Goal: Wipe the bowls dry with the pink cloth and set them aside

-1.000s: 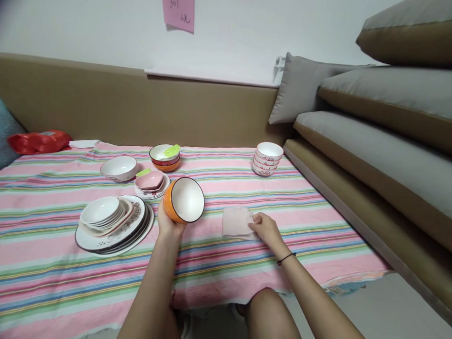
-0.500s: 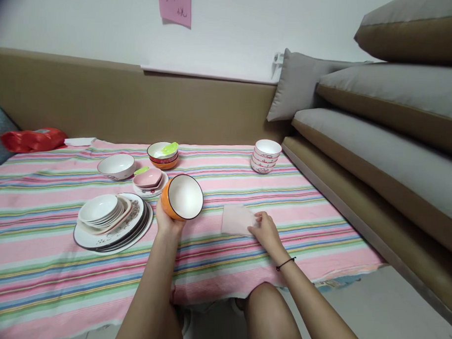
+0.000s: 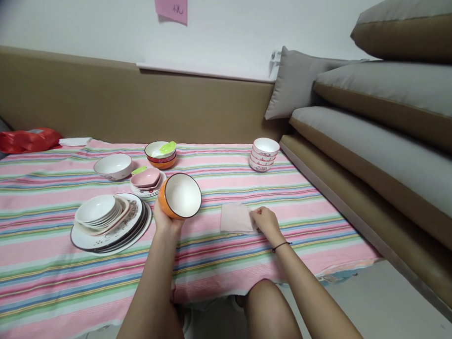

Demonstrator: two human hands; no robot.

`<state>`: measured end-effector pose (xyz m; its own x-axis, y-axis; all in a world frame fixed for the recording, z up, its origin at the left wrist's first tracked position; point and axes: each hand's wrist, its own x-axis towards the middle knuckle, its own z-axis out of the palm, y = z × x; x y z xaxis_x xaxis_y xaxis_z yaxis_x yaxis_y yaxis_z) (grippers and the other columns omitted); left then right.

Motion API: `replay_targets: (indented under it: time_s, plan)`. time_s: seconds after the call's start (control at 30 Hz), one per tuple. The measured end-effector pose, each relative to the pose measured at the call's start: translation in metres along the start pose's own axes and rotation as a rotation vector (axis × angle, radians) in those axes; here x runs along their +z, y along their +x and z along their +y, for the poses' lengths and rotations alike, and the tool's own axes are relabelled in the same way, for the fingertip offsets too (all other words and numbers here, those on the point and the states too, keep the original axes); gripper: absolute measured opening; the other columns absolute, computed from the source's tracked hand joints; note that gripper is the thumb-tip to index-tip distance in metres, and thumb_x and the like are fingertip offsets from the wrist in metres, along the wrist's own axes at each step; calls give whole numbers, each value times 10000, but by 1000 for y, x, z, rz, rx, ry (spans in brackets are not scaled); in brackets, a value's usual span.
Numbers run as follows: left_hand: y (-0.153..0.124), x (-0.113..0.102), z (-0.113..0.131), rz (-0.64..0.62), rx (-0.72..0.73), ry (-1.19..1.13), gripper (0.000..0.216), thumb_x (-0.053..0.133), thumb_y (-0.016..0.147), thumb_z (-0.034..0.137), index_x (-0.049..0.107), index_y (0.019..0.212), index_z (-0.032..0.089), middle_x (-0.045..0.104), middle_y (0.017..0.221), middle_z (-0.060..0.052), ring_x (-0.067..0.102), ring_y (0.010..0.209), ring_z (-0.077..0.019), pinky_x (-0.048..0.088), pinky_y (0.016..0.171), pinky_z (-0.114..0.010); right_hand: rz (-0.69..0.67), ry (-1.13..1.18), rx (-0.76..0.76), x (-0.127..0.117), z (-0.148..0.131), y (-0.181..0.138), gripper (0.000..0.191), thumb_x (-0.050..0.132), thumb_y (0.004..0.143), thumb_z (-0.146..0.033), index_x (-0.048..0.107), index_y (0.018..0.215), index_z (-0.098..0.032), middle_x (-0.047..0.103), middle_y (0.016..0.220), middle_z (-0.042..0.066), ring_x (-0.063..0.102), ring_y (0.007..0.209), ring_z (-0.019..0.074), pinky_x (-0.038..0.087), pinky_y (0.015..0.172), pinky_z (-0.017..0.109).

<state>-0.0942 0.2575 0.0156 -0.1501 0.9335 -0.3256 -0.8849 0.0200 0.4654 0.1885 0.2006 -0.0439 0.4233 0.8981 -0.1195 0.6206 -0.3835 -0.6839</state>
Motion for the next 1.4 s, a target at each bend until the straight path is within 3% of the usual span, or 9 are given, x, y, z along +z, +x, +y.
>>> replay_targets:
  time_s: [0.13,0.37,0.67,0.9,1.07,1.4]
  plan:
    - [-1,1,0,24,-7,16,351,448,880,399,681,1080,230,684,1109,-45,597,1117,-246,473,967,-406,-82,46,22,2,2,3,235,587,710,-371,548,559,-196,582,494,16,531,472,139,357,478,241]
    - [-5,5,1,29,-10,6,349,435,884,389,675,1081,229,671,1142,-41,568,1165,-247,471,976,-387,-15,41,38,-2,3,11,168,590,675,-288,560,546,-184,619,575,41,552,554,145,343,502,234]
    - [-7,5,3,34,-88,1,377,444,872,430,649,1136,255,644,1189,-40,540,1194,-268,448,999,-442,-126,162,-29,-3,-5,7,205,592,642,-375,538,574,-190,535,532,-12,467,496,114,338,491,234]
    - [-7,7,5,2,-91,10,378,457,873,456,657,1125,258,643,1184,-49,552,1174,-286,462,978,-472,-115,160,-83,-12,-19,5,225,532,690,-380,476,556,-208,524,517,-17,493,522,127,357,512,238]
    - [-7,7,4,6,-86,-4,356,490,861,447,661,1114,264,646,1174,-45,550,1179,-287,453,988,-469,-106,92,-80,-8,-20,2,253,599,668,-383,463,540,-211,502,493,-28,470,499,119,328,489,234]
    - [-5,4,3,2,-100,9,385,451,870,467,655,1124,262,634,1196,-47,555,1165,-290,439,995,-494,42,-128,-95,-8,7,4,29,603,664,-173,576,665,-183,618,658,18,550,608,147,382,593,249]
